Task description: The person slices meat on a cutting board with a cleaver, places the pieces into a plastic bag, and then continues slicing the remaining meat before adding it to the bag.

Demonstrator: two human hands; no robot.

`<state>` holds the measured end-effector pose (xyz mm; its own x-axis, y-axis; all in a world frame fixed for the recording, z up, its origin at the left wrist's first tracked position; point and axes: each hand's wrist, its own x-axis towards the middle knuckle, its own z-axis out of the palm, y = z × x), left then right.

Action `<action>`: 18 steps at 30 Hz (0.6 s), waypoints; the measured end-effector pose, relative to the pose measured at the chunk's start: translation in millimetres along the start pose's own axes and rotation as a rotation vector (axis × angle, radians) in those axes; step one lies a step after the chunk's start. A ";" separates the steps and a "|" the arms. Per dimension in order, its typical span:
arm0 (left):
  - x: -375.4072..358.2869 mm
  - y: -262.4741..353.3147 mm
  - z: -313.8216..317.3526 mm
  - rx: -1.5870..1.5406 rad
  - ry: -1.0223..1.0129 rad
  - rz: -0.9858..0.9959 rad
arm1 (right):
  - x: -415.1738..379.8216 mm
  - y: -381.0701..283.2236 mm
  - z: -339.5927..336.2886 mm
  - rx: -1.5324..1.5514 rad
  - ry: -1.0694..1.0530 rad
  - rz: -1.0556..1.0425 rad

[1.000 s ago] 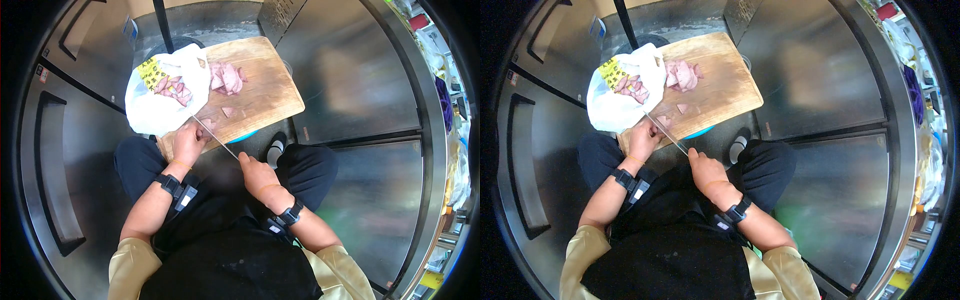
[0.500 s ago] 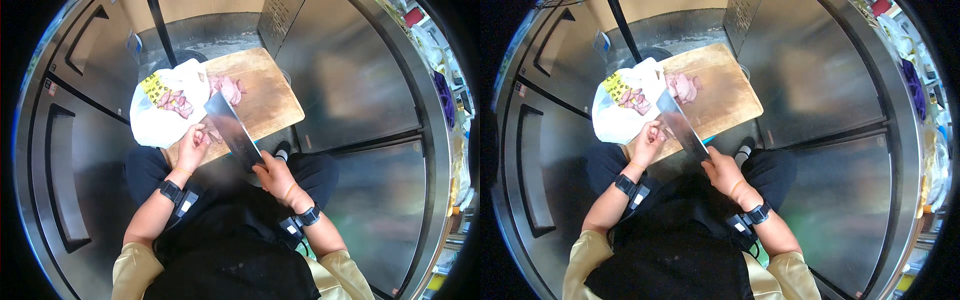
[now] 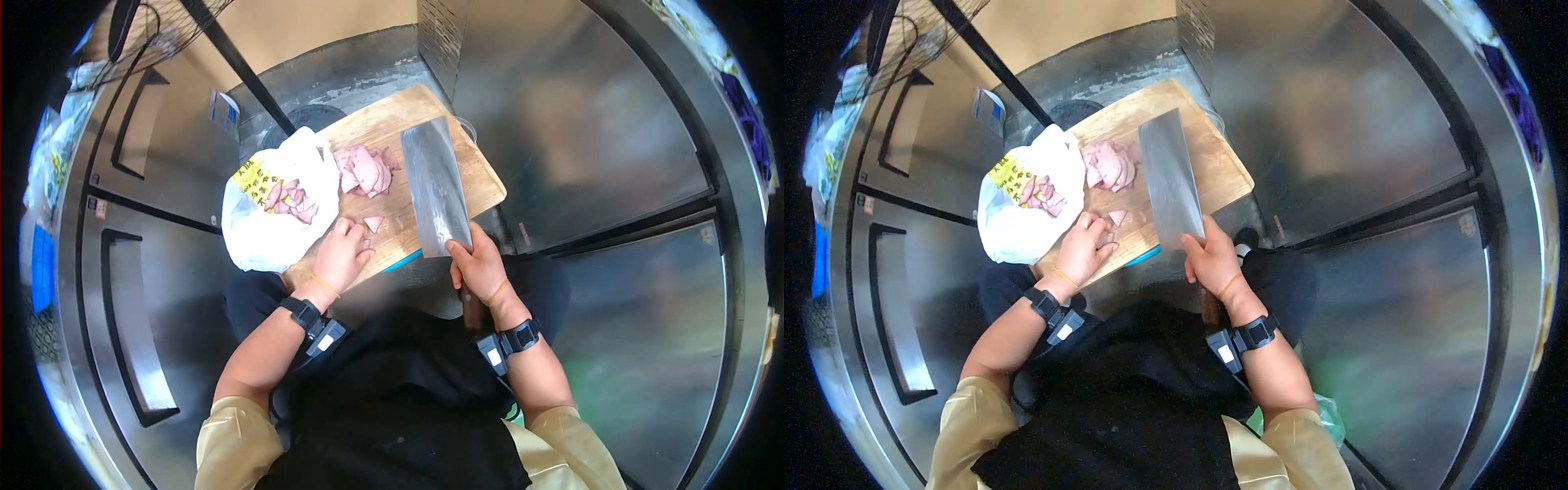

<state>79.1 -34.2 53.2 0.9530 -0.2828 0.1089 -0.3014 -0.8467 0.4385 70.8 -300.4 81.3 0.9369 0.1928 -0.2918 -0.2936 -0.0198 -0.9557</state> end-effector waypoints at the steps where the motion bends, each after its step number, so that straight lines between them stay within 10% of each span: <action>1: 2.3 0.5 -2.1 -0.008 -0.018 -0.002 | 1.2 -0.4 0.0 0.010 0.006 0.006; 8: 22.2 -10.9 -2.5 -0.219 0.051 -0.234 | -0.1 -10.5 -0.8 0.094 0.061 0.043; 12: 42.9 0.9 2.2 -0.047 0.116 0.125 | 2.5 -10.1 -2.8 0.124 0.083 0.053; 18: 46.3 3.3 7.0 0.108 -0.082 0.081 | 2.3 -9.6 -1.6 0.150 0.108 0.032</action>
<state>122.0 -53.2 53.5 0.9209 -0.3843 0.0648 -0.3831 -0.8618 0.3325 76.0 -301.4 89.8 0.9391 0.0877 -0.3323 -0.3413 0.1242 -0.9317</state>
